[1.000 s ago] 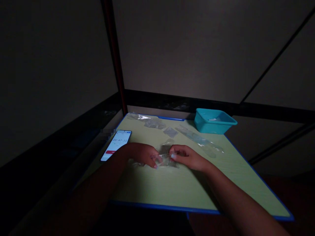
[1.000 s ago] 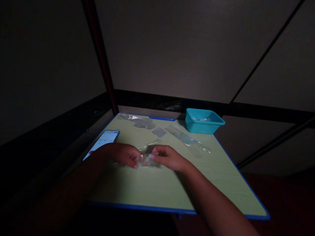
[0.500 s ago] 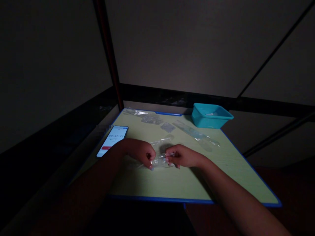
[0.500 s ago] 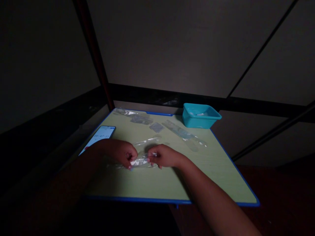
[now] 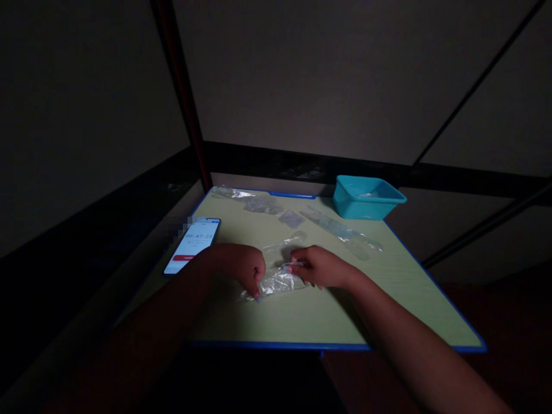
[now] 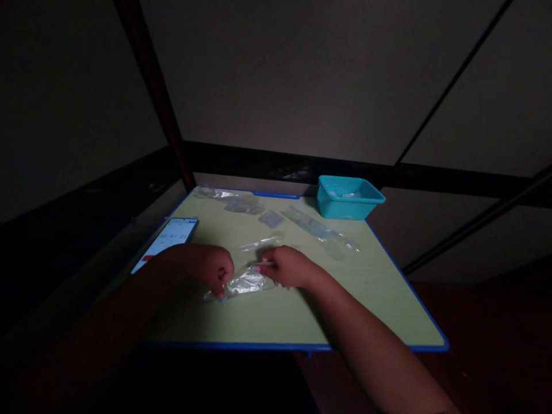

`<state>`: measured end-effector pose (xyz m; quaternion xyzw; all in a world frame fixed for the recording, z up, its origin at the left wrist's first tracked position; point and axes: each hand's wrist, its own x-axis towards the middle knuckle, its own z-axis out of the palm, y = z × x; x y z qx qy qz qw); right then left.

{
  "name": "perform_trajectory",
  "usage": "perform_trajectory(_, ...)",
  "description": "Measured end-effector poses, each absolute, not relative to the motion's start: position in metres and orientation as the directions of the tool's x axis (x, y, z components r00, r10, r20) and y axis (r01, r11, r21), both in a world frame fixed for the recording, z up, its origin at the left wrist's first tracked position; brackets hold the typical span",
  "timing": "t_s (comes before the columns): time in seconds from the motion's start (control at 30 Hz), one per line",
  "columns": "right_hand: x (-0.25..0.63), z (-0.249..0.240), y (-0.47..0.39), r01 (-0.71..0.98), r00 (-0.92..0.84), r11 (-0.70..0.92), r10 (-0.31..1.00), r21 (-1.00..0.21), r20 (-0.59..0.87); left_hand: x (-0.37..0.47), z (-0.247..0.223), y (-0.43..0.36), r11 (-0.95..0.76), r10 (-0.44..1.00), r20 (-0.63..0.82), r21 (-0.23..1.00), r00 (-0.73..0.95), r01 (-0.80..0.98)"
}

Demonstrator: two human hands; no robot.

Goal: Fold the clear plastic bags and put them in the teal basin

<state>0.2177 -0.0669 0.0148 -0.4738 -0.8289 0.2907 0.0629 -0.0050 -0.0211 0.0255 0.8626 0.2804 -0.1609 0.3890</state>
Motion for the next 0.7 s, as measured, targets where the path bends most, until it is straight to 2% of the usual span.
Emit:
perform_trajectory(0.1, 0.218, 0.017, -0.064, 0.858, -0.439, 0.4, 0.897, -0.323, -0.055, -0.002, 0.027, -0.026, -0.565, 0.392, -0.486, 0.543, 0.781, 0.621)
perform_trajectory(0.2, 0.219, 0.018, -0.062, 0.942, -0.275, 0.276, 0.961, -0.188, 0.031, 0.001, 0.027, -0.031, -0.603, 0.46, -0.444, 0.48, 0.769, 0.638)
perform_trajectory(0.27, 0.219, 0.019, -0.062, 0.951, -0.21, 0.234, 0.968, -0.203, 0.135, 0.002, 0.029, -0.034, -0.611, 0.488, -0.416, 0.465, 0.767, 0.641)
perform_trajectory(0.37, 0.218, 0.021, -0.064, 0.89, -0.255, 0.321, 0.939, -0.325, 0.229, 0.002, 0.033, -0.034, -0.558, 0.48, -0.426, 0.526, 0.767, 0.642)
perform_trajectory(0.5, 0.214, 0.019, -0.069, 0.717, -0.527, 0.514, 0.842, -0.471, 0.116, -0.003, 0.034, -0.029, -0.504, 0.46, -0.458, 0.57, 0.761, 0.648)
perform_trajectory(0.6, 0.21, 0.015, -0.071, 0.679, -0.639, 0.569, 0.769, -0.464, 0.009, -0.002, 0.029, -0.028, -0.496, 0.419, -0.536, 0.542, 0.733, 0.679)
perform_trajectory(0.7, 0.209, 0.012, -0.071, 0.694, -0.665, 0.586, 0.745, -0.419, -0.06, 0.001, 0.022, -0.029, -0.493, 0.424, -0.563, 0.514, 0.709, 0.702)
